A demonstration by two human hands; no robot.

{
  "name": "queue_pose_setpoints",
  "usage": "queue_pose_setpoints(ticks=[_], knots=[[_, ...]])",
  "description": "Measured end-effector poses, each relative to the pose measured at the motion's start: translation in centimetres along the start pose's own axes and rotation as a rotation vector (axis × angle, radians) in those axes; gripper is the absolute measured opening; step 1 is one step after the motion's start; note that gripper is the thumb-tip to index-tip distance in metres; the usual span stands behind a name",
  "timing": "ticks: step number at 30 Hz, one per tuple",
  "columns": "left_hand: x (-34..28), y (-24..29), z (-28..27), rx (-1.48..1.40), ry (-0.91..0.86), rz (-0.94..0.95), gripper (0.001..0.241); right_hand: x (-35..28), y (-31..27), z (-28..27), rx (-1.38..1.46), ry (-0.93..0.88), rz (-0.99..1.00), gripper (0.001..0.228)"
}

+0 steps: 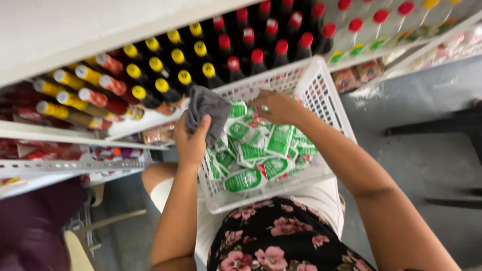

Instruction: Wipe condiment pouches with a cloth and arrange them on a store shelf.

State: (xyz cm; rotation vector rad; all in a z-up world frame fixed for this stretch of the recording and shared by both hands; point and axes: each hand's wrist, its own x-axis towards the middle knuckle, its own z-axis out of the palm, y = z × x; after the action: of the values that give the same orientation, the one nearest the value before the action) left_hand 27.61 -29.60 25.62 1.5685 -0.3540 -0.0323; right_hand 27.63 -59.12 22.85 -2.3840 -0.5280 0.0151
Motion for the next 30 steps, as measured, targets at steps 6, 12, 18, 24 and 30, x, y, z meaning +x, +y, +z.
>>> queue_pose_setpoints(ticks=[6, 12, 18, 24, 30], knots=[[-2.2, -3.1, -1.0, 0.232, 0.250, 0.009, 0.042, 2.4, 8.4, 10.6, 0.015, -0.030, 0.143, 0.044], [-3.1, -5.4, -1.4, 0.144, 0.374, 0.065, 0.041, 6.4, 6.3, 15.5, 0.452, 0.152, 0.829, 0.054], [-3.6, -5.1, -1.4, 0.069, 0.381, 0.095, 0.040, 7.1, 9.5, 21.2, 0.498, 0.388, 0.855, 0.062], [-3.4, -5.4, -1.5, 0.013, 0.388, 0.114, 0.036, 5.9, 8.7, 18.2, 0.357, 0.207, 0.615, 0.045], [-4.0, -6.1, -1.8, -0.062, 0.418, 0.089, 0.035, 4.3, 7.1, 13.7, 0.460, -0.034, 0.516, 0.028]])
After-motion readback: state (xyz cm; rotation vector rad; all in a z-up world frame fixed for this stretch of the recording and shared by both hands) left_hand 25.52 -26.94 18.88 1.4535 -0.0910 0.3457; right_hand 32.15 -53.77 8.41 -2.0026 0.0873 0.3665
